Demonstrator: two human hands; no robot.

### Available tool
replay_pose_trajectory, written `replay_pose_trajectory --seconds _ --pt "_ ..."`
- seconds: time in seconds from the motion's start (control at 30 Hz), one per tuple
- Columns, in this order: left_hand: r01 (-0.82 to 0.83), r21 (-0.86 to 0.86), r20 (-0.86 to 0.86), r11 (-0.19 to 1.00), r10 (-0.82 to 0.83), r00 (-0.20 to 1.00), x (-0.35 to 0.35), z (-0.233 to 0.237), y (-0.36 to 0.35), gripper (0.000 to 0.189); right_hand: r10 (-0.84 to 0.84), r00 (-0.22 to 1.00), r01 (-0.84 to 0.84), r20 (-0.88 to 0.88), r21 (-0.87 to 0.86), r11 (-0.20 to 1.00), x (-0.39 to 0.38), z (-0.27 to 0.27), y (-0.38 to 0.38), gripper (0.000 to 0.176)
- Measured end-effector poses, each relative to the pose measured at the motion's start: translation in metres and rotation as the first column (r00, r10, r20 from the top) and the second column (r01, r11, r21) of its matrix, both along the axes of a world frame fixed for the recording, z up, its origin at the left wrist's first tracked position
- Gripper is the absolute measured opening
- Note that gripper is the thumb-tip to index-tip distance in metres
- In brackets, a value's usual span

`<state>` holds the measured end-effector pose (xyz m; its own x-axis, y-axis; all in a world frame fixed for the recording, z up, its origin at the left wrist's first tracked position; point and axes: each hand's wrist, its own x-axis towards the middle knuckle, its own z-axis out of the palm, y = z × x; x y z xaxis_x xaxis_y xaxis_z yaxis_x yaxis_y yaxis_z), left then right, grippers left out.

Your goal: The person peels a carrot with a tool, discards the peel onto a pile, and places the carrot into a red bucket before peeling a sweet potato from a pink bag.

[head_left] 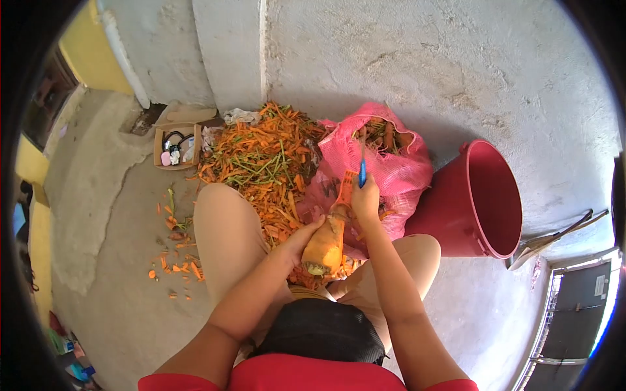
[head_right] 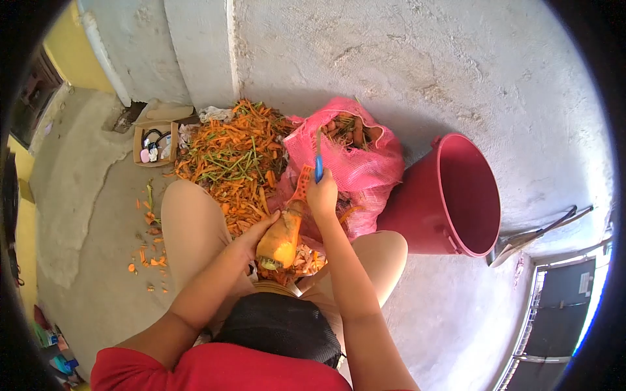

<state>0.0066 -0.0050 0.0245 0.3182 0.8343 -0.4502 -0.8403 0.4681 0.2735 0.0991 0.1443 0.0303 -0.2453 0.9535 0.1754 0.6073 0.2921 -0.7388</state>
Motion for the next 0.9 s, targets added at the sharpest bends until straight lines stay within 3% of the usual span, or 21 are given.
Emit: replay_pose_trajectory --seconds 0.1,0.13,0.17,0.23,0.33,0.43,0.53,0.6,0.63,0.67,0.73,0.83,0.9 --pt "0.0 -0.055 0.022 0.998 0.001 1.0 -0.007 -0.009 0.004 0.04 -0.173 0.979 0.184 -0.108 0.102 0.978 0.008 -0.031 0.024 0.019" --pt "0.005 -0.043 0.001 0.999 -0.005 1.0 -0.009 -0.007 0.002 0.04 -0.238 0.955 0.234 -0.175 -0.046 0.971 0.019 -0.041 0.041 0.017" --pt "0.014 -0.027 -0.021 1.0 -0.015 1.0 -0.009 -0.004 0.0 0.04 -0.448 0.894 0.446 -0.013 -0.08 0.891 0.027 -0.049 0.057 0.018" --pt "0.018 -0.033 -0.071 0.999 -0.021 0.997 -0.008 0.01 -0.004 0.04 -0.558 0.828 0.557 -0.051 -0.042 0.83 0.05 -0.048 0.07 0.024" --pt "0.033 -0.029 -0.058 0.999 -0.035 0.998 -0.01 0.003 -0.001 0.04 -0.492 0.857 0.494 -0.152 -0.028 0.869 0.061 -0.035 0.064 0.025" --pt "-0.047 -0.176 -0.109 0.983 0.028 0.994 -0.009 0.0 0.005 0.039 -0.32 0.915 0.305 -0.246 -0.099 0.947 0.047 -0.027 0.033 0.019" --pt "-0.077 -0.099 0.075 0.992 0.084 0.994 -0.009 -0.02 0.009 0.039 -0.173 0.905 0.073 -0.388 -0.259 0.963 0.02 0.009 -0.021 0.013" --pt "-0.066 -0.042 0.113 0.997 0.07 0.991 -0.008 -0.024 0.009 0.038 -0.145 0.902 0.018 -0.406 -0.302 0.953 0.005 0.034 -0.051 0.01" --pt "-0.063 0.006 0.13 0.998 0.062 0.99 -0.007 -0.025 0.009 0.038 -0.089 0.942 0.022 -0.325 -0.204 0.979 0.002 0.035 -0.057 0.011" --pt "-0.059 0.056 0.148 0.997 0.051 0.988 -0.006 -0.026 0.01 0.038 -0.105 0.948 0.021 -0.301 -0.271 0.962 0.0 0.04 -0.064 0.012" --pt "-0.047 0.023 0.069 0.999 0.045 0.997 -0.005 -0.006 0.007 0.043 -0.086 0.975 0.045 -0.204 -0.196 0.98 0.0 0.04 -0.069 0.014" --pt "0.036 0.026 0.032 0.999 -0.037 0.999 -0.006 -0.013 0.005 0.045 -0.09 0.995 0.091 -0.035 0.035 0.995 0.005 0.027 -0.059 0.015" --pt "0.108 0.032 0.016 0.994 -0.109 0.994 -0.007 -0.014 0.004 0.044 -0.225 0.974 0.224 0.011 0.071 0.972 0.012 0.024 -0.03 0.016"
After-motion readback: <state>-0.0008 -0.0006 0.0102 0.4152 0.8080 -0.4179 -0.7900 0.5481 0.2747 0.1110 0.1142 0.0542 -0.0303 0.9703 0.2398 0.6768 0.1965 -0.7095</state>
